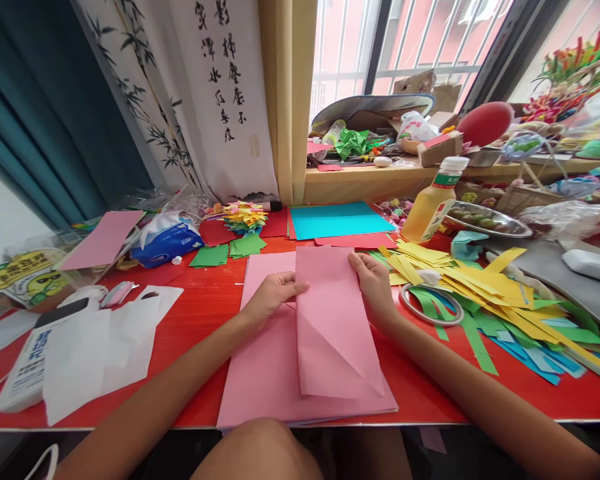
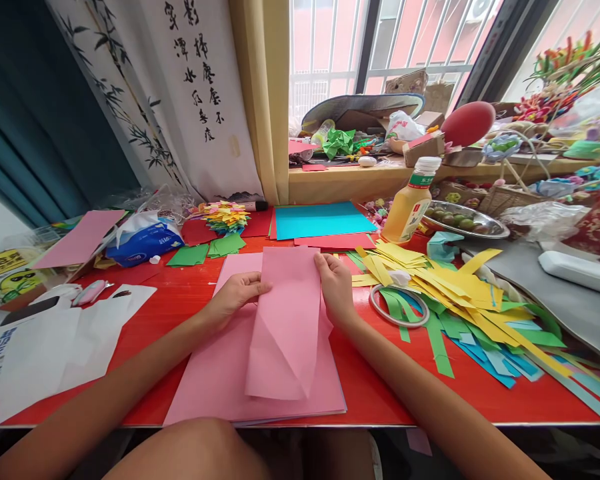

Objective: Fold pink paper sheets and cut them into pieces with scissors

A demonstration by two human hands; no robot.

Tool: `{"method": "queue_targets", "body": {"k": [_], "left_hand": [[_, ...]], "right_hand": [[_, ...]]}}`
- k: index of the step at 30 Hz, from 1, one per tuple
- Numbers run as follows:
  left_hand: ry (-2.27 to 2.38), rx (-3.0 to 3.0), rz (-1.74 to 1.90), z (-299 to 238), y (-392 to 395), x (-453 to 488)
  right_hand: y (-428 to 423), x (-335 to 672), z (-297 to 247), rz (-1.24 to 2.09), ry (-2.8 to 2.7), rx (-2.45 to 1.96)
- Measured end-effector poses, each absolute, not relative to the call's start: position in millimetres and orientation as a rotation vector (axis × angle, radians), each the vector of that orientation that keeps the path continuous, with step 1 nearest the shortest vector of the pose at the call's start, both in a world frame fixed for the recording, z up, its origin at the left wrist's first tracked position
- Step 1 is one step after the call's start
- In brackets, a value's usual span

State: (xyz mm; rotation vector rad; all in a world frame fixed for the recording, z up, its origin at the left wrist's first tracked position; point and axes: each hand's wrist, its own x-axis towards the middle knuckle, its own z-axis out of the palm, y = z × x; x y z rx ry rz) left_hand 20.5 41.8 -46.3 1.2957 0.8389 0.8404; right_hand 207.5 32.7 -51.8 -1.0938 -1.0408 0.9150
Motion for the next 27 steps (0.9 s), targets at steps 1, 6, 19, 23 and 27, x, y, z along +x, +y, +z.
{"method": "queue_targets", "body": {"k": [1,6,19,23,27], "left_hand": [[0.842,1.291,0.808,-45.9,41.4,20.6],[0.897,1.307,0.893,-43.5,38.8,22.1],[0.877,1.250,0.839,-39.7,27.6,28.2],[0.856,1.215,0.753,-38.9,21.1,30.8],[0.839,1.222,0.821,-38.5,16.1,33.3]], "right_hand": [[32.5,207.5,-51.6,0.928,-1.020,-1.088],[31.1,206.3,-48.9,0.984,-0.980,-1.031],[24.4,206.0,-32.1,1.149,-0.696,-1.070],[27.0,208.4,-32.2,1.267,-0.585,-1.051],[28.2,210.8,-31.4,1.310,-0.558,-1.057]]}}
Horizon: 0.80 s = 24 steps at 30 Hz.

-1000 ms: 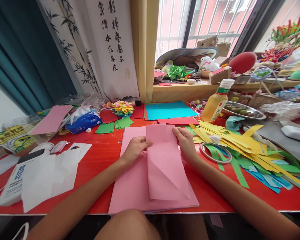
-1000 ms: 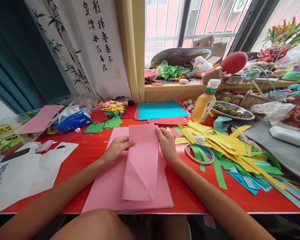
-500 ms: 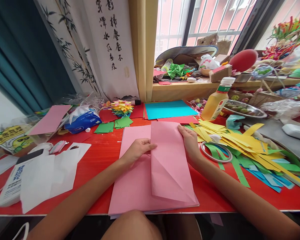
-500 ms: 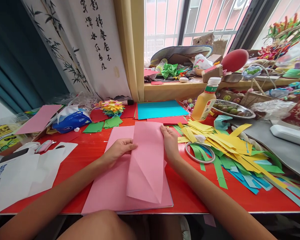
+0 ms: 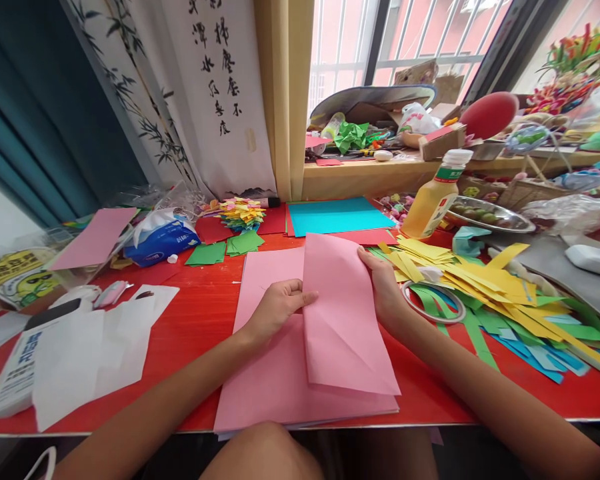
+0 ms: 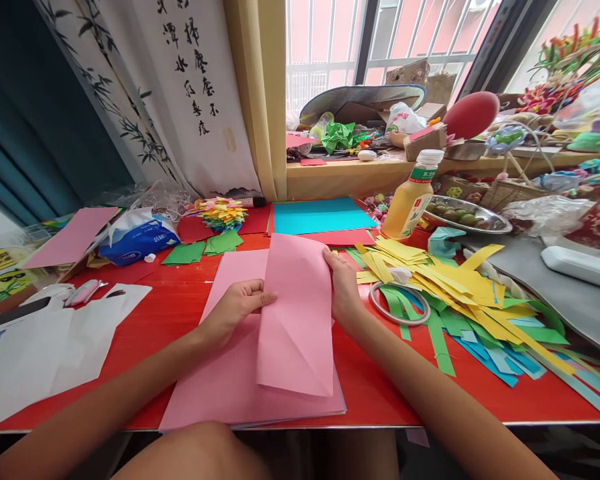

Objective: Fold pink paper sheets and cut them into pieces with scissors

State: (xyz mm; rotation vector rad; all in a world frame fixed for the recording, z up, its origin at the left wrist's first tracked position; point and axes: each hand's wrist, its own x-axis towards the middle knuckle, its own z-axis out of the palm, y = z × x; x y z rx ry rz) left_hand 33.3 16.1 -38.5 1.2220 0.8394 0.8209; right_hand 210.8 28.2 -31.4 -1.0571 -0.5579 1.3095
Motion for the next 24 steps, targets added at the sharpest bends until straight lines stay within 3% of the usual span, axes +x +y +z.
{"method": "queue_targets", "body": {"k": [24], "left_hand": [[0.875,1.209,0.689,-44.4,13.7,39.9]], "right_hand": [[47.6,235.1,-43.1,1.147,-0.581,-1.004]]}}
